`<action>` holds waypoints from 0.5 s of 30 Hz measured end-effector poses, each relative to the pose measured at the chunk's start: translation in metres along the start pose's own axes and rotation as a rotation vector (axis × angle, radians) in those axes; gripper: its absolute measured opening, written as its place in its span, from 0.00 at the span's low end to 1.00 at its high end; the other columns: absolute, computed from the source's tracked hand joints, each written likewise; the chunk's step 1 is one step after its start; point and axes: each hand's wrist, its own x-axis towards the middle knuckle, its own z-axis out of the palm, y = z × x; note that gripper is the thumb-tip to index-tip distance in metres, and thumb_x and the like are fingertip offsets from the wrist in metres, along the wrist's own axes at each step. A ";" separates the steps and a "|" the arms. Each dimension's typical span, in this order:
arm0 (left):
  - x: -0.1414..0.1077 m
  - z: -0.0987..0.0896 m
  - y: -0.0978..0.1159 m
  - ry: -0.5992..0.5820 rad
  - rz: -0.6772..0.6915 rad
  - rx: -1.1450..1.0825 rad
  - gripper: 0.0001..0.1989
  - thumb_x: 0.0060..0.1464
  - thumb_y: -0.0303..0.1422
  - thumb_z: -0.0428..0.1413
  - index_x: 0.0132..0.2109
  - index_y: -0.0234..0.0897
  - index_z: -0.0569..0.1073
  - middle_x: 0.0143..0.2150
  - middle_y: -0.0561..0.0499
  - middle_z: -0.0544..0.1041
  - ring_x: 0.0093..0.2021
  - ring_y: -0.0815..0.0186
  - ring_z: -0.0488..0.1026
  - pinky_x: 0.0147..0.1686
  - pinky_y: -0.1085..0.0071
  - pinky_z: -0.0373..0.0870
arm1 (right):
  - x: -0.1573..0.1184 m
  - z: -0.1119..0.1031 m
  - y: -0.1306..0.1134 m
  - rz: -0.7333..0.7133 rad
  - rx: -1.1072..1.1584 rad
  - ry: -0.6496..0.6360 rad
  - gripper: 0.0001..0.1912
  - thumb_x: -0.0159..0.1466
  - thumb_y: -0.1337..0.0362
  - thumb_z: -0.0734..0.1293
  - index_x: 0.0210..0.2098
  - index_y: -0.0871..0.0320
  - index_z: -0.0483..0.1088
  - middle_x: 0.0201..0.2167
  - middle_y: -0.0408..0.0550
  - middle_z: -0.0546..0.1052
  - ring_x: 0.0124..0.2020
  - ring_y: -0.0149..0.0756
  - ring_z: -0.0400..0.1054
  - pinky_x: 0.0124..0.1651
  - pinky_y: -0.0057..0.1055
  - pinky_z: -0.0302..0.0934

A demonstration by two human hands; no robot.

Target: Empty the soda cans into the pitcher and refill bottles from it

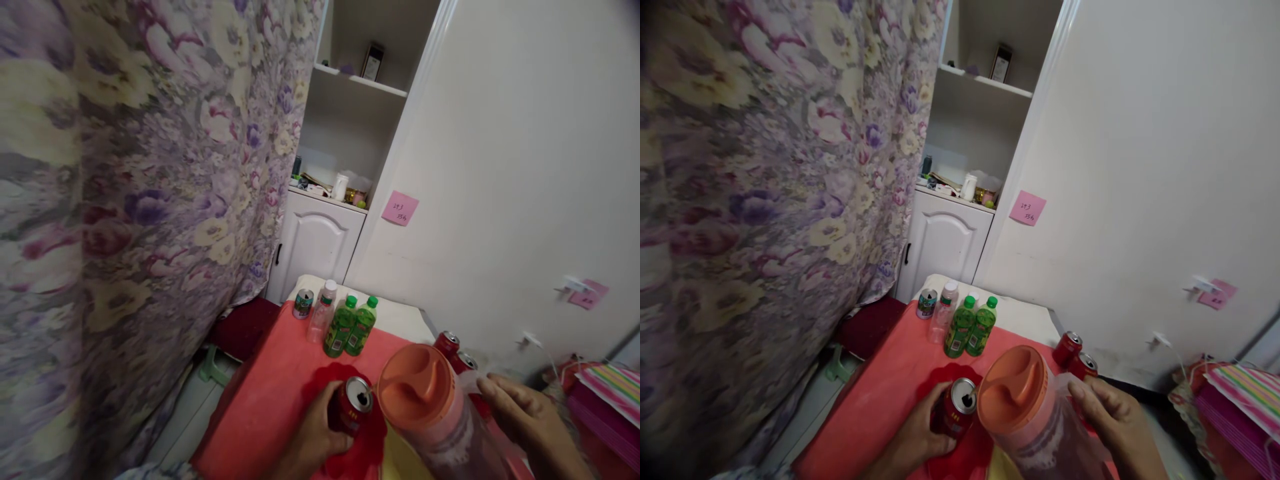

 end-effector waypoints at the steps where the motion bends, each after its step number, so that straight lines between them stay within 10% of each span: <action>1: 0.000 0.001 0.002 0.007 -0.014 -0.006 0.39 0.29 0.15 0.60 0.54 0.41 0.74 0.50 0.48 0.83 0.54 0.47 0.75 0.52 0.57 0.69 | -0.001 0.002 0.004 0.002 0.008 0.003 0.30 0.57 0.35 0.68 0.20 0.53 0.58 0.21 0.36 0.50 0.25 0.30 0.42 0.27 0.30 0.43; 15: 0.001 0.006 0.014 0.001 -0.018 -0.063 0.38 0.28 0.17 0.61 0.53 0.39 0.74 0.49 0.47 0.83 0.53 0.47 0.76 0.50 0.58 0.69 | -0.012 0.022 0.046 0.060 0.111 0.045 0.31 0.55 0.34 0.69 0.19 0.53 0.59 0.17 0.37 0.59 0.21 0.30 0.51 0.24 0.29 0.49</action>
